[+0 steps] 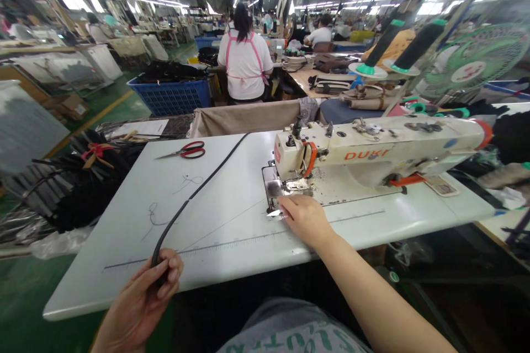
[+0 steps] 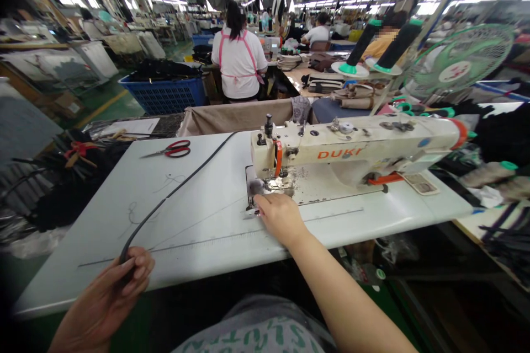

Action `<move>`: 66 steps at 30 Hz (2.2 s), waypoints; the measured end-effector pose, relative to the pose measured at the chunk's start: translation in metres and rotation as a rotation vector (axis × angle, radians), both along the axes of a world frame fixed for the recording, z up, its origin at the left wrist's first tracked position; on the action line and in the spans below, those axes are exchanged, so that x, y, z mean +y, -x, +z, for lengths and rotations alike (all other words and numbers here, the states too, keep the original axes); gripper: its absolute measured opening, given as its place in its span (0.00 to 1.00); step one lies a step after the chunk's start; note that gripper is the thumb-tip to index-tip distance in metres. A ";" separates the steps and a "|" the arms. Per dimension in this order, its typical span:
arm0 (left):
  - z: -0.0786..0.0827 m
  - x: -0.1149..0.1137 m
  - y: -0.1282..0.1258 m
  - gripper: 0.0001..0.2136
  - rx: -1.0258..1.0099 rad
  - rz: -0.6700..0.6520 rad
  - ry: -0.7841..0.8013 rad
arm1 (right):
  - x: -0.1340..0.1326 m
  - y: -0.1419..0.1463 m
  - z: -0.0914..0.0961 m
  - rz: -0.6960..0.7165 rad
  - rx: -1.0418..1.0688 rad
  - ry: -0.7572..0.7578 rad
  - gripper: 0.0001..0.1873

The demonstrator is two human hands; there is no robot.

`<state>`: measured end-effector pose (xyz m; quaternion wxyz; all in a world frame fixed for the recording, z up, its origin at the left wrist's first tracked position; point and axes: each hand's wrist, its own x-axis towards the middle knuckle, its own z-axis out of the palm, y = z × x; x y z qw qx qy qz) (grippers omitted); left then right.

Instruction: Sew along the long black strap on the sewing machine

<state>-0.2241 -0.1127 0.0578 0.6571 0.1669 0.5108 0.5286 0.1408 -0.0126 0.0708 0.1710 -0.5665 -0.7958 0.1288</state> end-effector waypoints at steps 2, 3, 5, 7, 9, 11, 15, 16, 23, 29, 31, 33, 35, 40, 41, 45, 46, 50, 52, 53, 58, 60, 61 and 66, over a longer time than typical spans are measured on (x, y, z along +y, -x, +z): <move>0.002 -0.002 0.000 0.15 0.088 -0.006 -0.012 | -0.001 0.007 -0.001 -0.030 0.018 -0.010 0.13; 0.003 -0.003 -0.001 0.16 0.136 -0.016 -0.009 | -0.003 0.010 -0.001 -0.049 0.033 -0.010 0.12; 0.007 -0.006 -0.002 0.18 0.220 -0.048 0.000 | -0.007 0.017 -0.001 -0.084 0.071 0.002 0.09; 0.011 -0.009 -0.005 0.21 0.270 -0.083 -0.011 | -0.011 0.023 -0.001 -0.095 0.113 0.026 0.07; 0.016 -0.013 -0.007 0.22 0.280 -0.120 -0.028 | -0.017 0.029 -0.001 -0.068 0.156 0.057 0.09; 0.020 -0.016 -0.009 0.22 0.251 -0.156 -0.039 | -0.022 0.037 0.001 -0.020 0.197 0.088 0.12; 0.027 -0.020 -0.019 0.22 0.155 -0.234 -0.070 | -0.036 0.059 0.004 0.102 0.249 0.157 0.14; 0.028 -0.020 -0.022 0.22 0.125 -0.243 -0.082 | -0.039 0.066 0.004 0.136 0.252 0.172 0.14; 0.026 -0.020 -0.041 0.22 -0.005 -0.321 -0.122 | -0.054 0.097 0.001 0.307 0.204 0.160 0.12; 0.019 -0.018 -0.048 0.21 0.033 -0.355 -0.120 | -0.058 0.103 0.000 0.350 0.091 0.118 0.11; 0.017 -0.017 -0.050 0.19 0.063 -0.341 -0.126 | -0.058 0.104 0.000 0.355 0.067 0.106 0.10; 0.016 -0.016 -0.052 0.18 0.070 -0.324 -0.138 | -0.060 0.104 0.000 0.364 0.055 0.092 0.10; 0.016 -0.015 -0.055 0.19 0.053 -0.317 -0.147 | -0.061 0.103 0.001 0.378 0.054 0.076 0.09; 0.015 -0.015 -0.061 0.21 0.021 -0.344 -0.178 | -0.063 0.103 0.001 0.384 0.091 0.002 0.08; 0.015 -0.015 -0.062 0.22 0.020 -0.353 -0.188 | -0.064 0.103 0.001 0.386 0.101 -0.019 0.09; 0.012 -0.015 -0.065 0.23 0.060 -0.387 -0.209 | -0.064 0.103 -0.002 0.407 0.095 -0.096 0.11; 0.012 -0.015 -0.066 0.23 0.082 -0.402 -0.213 | -0.064 0.103 -0.003 0.397 0.089 -0.111 0.13; 0.009 -0.017 -0.067 0.23 0.240 -0.421 -0.187 | -0.062 0.097 -0.005 0.292 0.082 -0.135 0.22; 0.006 -0.017 -0.067 0.25 0.362 -0.331 -0.149 | -0.061 0.094 -0.004 0.258 0.098 -0.092 0.22; 0.004 -0.017 -0.066 0.25 0.427 -0.274 -0.136 | -0.061 0.094 -0.004 0.248 0.109 -0.056 0.20; -0.003 -0.017 -0.063 0.21 0.531 -0.178 -0.131 | -0.059 0.096 -0.003 0.224 0.197 0.127 0.14; -0.001 -0.017 -0.065 0.23 0.412 -0.171 -0.125 | -0.059 0.099 -0.004 0.233 0.294 0.219 0.13; 0.001 -0.018 -0.067 0.24 0.347 -0.169 -0.123 | -0.058 0.101 -0.005 0.234 0.337 0.258 0.13; 0.008 -0.019 -0.078 0.24 0.191 -0.219 -0.156 | -0.055 0.112 -0.008 0.178 0.531 0.395 0.10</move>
